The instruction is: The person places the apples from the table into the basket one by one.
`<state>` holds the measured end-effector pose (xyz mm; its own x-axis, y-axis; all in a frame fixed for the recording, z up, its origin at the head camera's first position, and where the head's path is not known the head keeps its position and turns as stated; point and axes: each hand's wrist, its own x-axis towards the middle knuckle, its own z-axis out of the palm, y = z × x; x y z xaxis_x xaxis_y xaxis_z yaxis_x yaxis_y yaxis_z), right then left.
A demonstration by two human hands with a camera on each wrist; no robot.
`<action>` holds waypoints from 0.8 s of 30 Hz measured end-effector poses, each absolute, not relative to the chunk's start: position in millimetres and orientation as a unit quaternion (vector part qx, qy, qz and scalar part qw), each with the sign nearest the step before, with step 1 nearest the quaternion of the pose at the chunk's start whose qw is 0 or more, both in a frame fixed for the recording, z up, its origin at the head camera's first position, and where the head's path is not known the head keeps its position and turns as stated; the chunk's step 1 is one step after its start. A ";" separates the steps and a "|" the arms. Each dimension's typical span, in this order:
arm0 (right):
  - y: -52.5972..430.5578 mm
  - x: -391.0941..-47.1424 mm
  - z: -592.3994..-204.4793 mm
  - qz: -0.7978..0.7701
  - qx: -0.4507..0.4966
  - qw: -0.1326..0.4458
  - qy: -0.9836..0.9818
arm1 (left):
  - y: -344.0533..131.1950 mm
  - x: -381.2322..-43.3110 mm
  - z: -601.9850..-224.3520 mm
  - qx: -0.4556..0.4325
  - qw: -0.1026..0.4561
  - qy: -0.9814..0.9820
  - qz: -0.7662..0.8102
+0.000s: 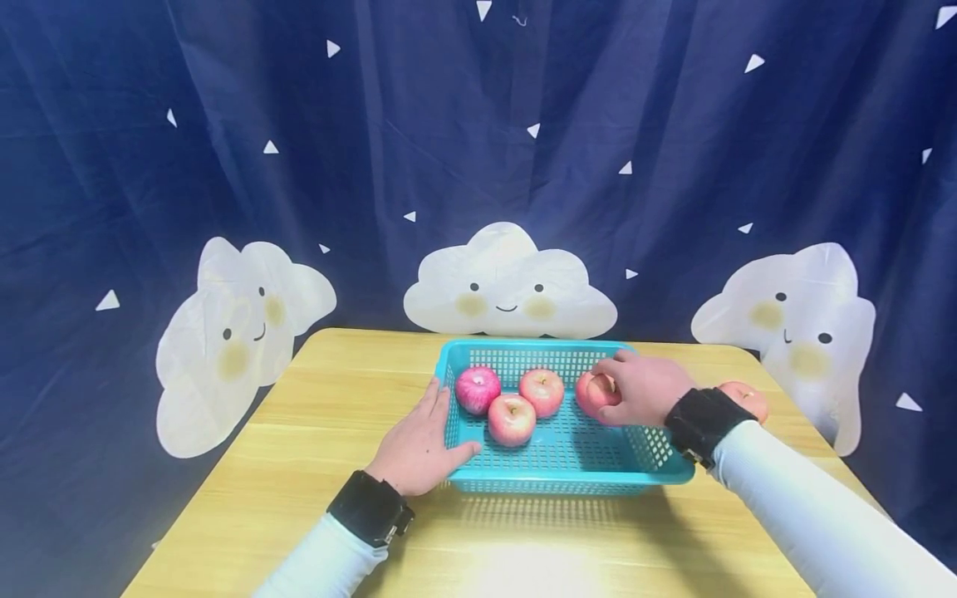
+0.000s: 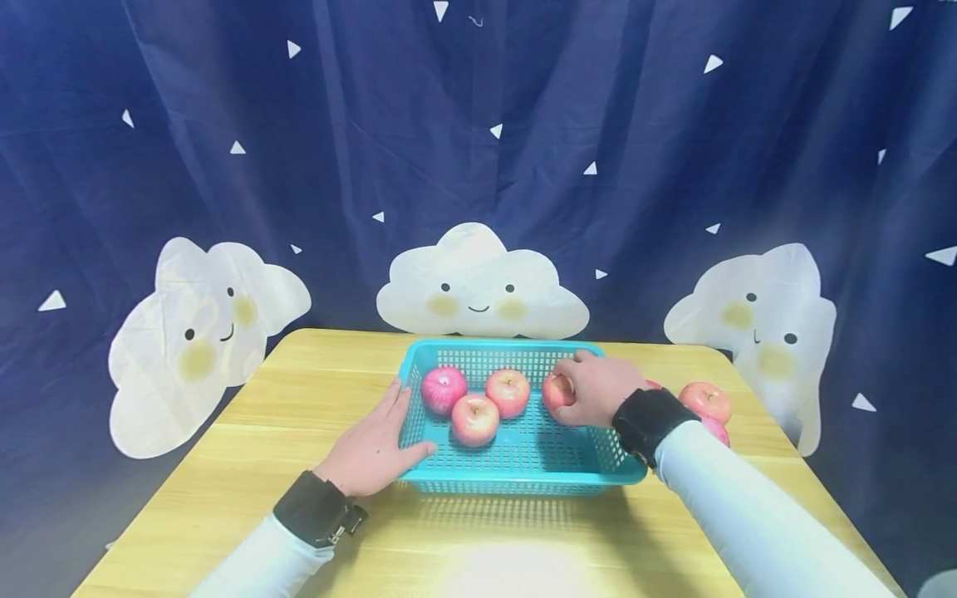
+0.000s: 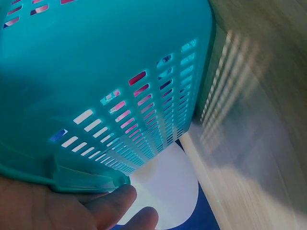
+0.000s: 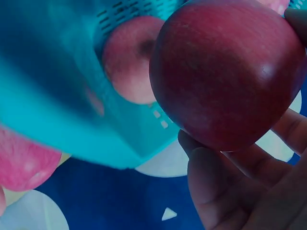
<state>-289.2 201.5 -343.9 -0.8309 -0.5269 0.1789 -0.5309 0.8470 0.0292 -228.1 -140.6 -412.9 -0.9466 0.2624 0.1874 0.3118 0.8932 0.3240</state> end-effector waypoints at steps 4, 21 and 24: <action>193.1 -292.5 -350.2 0.012 0.283 0.082 -0.955 | -140.6 -227.5 -412.8 -0.146 0.070 -0.971 -0.179; 163.1 -305.5 -377.8 -0.003 0.296 0.035 -0.955 | -140.9 -227.7 -411.8 -0.145 0.069 -0.971 -0.179; 159.7 -306.0 -380.9 -0.001 0.292 0.022 -0.956 | -140.5 -227.4 -411.8 -0.147 0.070 -0.970 -0.181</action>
